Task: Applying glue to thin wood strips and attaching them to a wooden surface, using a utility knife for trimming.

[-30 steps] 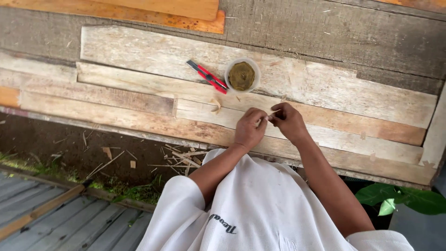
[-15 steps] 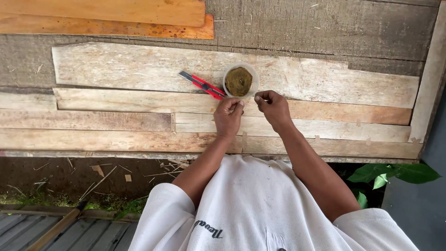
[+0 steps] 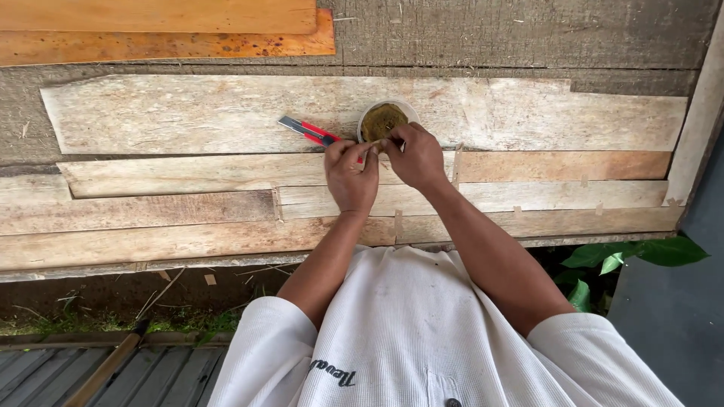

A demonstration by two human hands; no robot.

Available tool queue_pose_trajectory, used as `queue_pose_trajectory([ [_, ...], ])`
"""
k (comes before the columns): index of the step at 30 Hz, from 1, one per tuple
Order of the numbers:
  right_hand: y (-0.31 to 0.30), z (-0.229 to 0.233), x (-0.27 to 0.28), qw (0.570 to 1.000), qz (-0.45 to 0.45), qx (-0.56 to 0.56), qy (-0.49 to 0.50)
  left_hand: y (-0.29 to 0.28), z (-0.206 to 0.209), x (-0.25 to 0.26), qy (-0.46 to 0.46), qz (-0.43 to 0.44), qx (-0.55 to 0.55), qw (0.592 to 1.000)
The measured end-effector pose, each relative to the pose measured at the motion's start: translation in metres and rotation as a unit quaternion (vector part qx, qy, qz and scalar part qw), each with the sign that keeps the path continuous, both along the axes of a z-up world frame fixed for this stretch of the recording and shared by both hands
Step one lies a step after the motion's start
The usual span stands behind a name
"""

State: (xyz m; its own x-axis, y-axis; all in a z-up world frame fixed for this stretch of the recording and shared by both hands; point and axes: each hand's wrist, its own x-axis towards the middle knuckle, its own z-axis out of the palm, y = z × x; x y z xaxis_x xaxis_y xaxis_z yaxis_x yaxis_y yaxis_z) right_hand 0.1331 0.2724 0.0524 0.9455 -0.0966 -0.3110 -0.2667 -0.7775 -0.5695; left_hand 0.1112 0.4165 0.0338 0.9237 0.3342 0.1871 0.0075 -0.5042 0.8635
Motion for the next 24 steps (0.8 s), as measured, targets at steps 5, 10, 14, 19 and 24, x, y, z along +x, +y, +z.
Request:
queue_pose_trajectory([
  [5, 0.004, 0.0, 0.001, 0.988, 0.036, -0.15, -0.004, 0.024, -0.02, 0.003, 0.03, 0.069, 0.04, 0.996],
  [10, 0.005, -0.012, -0.002, 0.972, 0.076, -0.218, -0.042, 0.033, -0.011, 0.012, 0.088, 0.043, 0.061, 0.993],
  [14, 0.013, -0.021, -0.001, 0.934, 0.08, -0.291, -0.193, 0.028, -0.007, 0.019, 0.09, 0.021, 0.067, 0.994],
  [19, 0.001, -0.015, -0.007, 0.948, 0.039, -0.256, -0.187, 0.023, 0.007, 0.009, 0.077, 0.033, 0.084, 0.993],
  [24, -0.065, -0.009, -0.039, 0.976, -0.127, 0.003, -0.178, 0.008, 0.015, -0.008, 0.012, -0.044, 0.142, 0.989],
])
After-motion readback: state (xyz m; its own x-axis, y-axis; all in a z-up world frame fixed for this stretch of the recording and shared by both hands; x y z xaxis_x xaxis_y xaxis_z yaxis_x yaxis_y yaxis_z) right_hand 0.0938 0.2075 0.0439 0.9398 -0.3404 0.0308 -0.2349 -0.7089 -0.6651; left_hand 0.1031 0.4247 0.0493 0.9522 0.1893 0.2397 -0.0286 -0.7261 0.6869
